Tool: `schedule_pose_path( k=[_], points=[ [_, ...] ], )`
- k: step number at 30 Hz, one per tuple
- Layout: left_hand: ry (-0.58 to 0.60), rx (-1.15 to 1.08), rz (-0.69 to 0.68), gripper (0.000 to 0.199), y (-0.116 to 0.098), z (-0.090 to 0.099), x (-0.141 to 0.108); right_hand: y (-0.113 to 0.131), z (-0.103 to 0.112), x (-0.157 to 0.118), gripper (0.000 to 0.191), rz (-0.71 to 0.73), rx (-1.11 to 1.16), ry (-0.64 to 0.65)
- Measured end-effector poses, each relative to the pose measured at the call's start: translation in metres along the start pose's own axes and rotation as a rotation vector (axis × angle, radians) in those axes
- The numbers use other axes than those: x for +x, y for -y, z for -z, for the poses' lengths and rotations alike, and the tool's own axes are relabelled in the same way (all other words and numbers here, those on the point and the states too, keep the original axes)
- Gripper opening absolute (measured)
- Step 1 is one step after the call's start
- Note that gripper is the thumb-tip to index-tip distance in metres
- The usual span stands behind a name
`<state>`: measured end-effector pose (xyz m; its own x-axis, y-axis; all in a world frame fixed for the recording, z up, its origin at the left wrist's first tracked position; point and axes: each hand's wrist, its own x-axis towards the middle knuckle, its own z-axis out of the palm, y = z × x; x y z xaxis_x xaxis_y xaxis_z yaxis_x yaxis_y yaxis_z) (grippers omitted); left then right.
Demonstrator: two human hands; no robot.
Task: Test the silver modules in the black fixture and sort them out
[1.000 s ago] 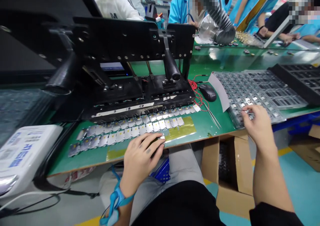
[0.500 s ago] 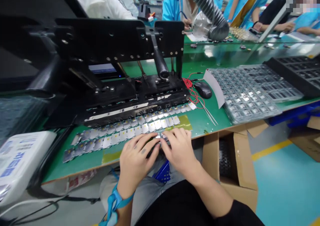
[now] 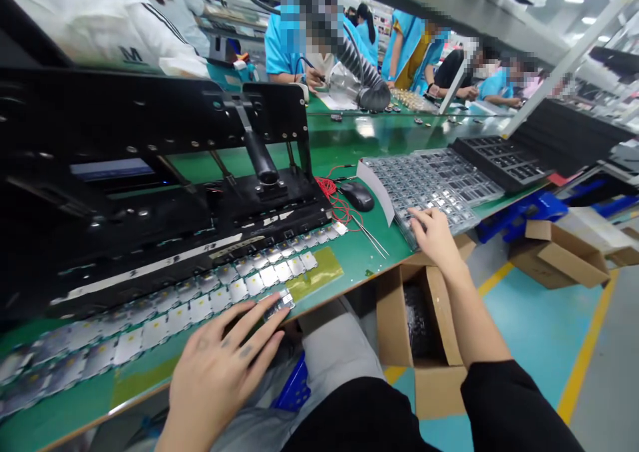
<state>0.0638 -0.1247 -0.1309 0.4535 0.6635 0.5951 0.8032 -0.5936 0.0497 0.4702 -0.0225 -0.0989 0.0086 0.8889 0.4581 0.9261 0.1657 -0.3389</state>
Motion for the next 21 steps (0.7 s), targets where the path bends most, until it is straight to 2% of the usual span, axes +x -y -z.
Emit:
schedule_pose_path(
  k=[2, 7, 12, 16, 21],
  points=[
    [0.012, -0.017, -0.005, 0.03, 0.001, 0.0, -0.001, -0.014, -0.001, 0.011, 0.037, 0.021, -0.003, 0.072],
    [-0.002, -0.051, -0.03, 0.033, 0.002, -0.003, -0.002, -0.023, -0.008, 0.021, 0.038, 0.04, -0.017, 0.141],
    [-0.003, -0.068, -0.014, 0.032, 0.001, -0.004, -0.002, -0.032, -0.01, 0.031, 0.029, 0.065, -0.033, 0.15],
    [0.011, -0.076, 0.004, 0.032, 0.0, -0.004, -0.003, -0.036, -0.013, 0.038, 0.034, 0.081, -0.039, 0.142],
    [0.006, -0.092, 0.024, 0.03, -0.001, -0.004, -0.004, -0.031, -0.008, 0.041, 0.024, 0.076, -0.028, 0.058]
  ],
)
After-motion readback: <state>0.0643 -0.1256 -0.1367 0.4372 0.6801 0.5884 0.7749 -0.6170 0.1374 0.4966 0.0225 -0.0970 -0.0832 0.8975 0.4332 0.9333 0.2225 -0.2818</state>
